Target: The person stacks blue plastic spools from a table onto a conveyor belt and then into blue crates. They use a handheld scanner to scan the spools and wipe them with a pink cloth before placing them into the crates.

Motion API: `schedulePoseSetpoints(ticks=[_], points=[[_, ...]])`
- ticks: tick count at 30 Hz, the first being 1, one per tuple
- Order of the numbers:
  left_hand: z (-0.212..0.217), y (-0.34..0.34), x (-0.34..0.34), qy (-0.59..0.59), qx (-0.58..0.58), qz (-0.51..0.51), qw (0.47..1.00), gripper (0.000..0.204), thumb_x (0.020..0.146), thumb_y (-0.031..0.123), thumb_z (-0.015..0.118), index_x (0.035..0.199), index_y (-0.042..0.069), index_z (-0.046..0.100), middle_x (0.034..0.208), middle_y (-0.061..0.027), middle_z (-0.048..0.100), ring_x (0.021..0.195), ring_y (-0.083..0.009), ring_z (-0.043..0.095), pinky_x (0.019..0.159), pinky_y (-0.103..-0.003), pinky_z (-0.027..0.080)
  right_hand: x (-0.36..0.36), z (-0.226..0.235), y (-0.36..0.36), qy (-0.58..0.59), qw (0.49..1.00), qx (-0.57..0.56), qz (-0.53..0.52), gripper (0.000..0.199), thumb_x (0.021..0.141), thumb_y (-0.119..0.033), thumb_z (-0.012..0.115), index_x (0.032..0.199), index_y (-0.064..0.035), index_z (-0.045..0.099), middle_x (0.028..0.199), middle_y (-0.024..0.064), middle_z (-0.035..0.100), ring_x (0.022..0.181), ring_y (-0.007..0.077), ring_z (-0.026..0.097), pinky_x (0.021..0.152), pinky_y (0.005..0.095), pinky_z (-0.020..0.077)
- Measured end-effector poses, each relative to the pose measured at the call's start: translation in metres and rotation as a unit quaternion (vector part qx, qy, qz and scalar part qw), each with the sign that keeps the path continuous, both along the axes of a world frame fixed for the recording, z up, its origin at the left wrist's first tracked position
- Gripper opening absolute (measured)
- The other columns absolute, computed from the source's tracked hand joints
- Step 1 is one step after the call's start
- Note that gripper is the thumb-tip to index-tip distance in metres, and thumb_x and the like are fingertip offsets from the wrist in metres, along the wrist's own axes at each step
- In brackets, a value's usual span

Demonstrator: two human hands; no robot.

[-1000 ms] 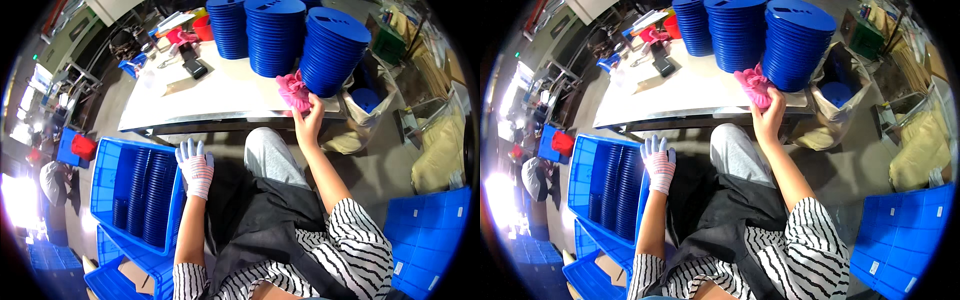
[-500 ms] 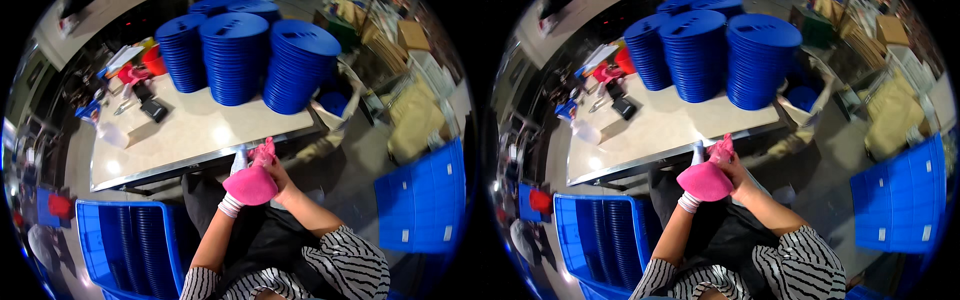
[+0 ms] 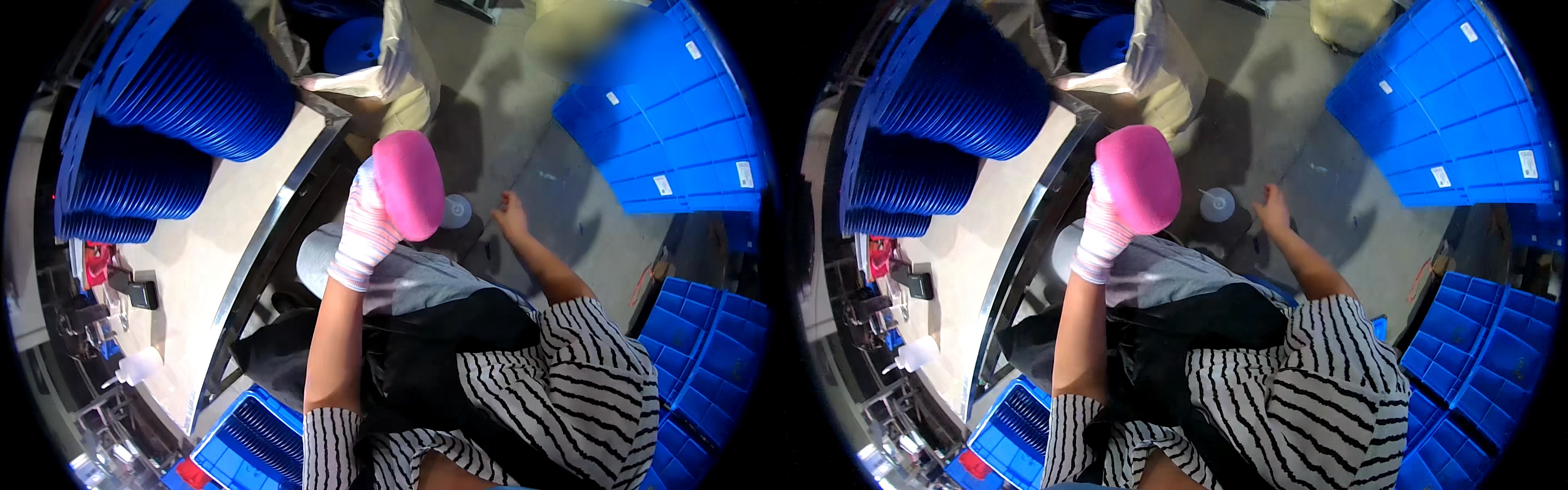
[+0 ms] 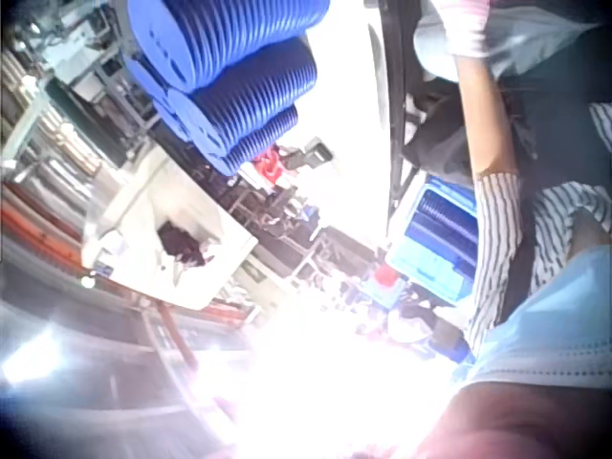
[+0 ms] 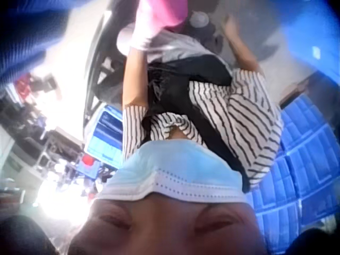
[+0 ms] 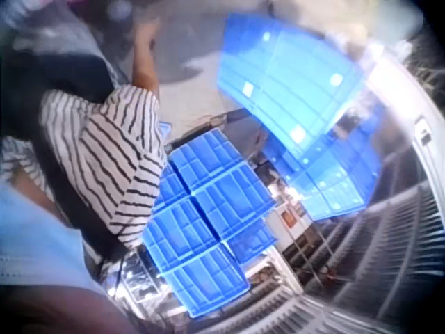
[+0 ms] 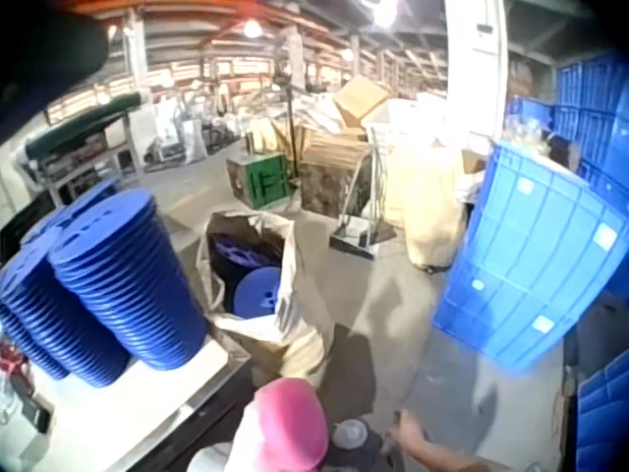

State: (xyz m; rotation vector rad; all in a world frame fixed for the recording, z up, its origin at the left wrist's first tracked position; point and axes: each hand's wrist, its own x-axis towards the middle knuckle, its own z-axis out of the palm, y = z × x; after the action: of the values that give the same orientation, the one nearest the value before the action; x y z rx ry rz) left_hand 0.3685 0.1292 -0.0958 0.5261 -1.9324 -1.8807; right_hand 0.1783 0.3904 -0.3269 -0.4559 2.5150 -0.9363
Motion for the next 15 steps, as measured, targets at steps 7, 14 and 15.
schedulePoseSetpoints(ticks=[7,14,15], points=[[-0.025,-0.021,-0.035,-0.476,-0.436,-0.189,0.740,0.073,0.065,0.023,0.078,0.130,0.011,0.047,0.122,-0.0195,0.060,0.118,-0.0367,0.054,0.103,-0.043,0.040,0.053,-0.011,-0.063,-0.017,0.988,0.085,0.130,0.116,0.059,-0.019,0.088,0.151,-0.0216,0.019,0.151,0.0146,0.030,0.135,0.0377,0.038,0.107,0.0467,0.0402],[-0.064,-0.042,-0.032,-0.547,-0.339,-0.139,0.753,0.082,0.060,0.027,0.084,0.130,0.012,0.045,0.132,-0.0174,0.053,0.125,-0.0361,0.049,0.105,-0.043,0.040,0.027,-0.015,-0.085,-0.020,0.985,0.077,0.156,0.108,0.057,-0.022,0.088,0.146,-0.0200,0.028,0.134,0.0118,0.044,0.122,0.0376,0.049,0.098,0.0477,0.0452],[-0.071,-0.045,-0.031,-0.540,-0.334,-0.135,0.761,0.082,0.060,0.027,0.084,0.130,0.012,0.045,0.132,-0.0174,0.053,0.126,-0.0365,0.049,0.106,-0.043,0.040,0.025,-0.008,-0.081,-0.004,0.983,0.061,0.173,0.107,0.056,-0.023,0.088,0.146,-0.0198,0.030,0.130,0.0123,0.045,0.119,0.0376,0.051,0.097,0.0473,0.0457]])
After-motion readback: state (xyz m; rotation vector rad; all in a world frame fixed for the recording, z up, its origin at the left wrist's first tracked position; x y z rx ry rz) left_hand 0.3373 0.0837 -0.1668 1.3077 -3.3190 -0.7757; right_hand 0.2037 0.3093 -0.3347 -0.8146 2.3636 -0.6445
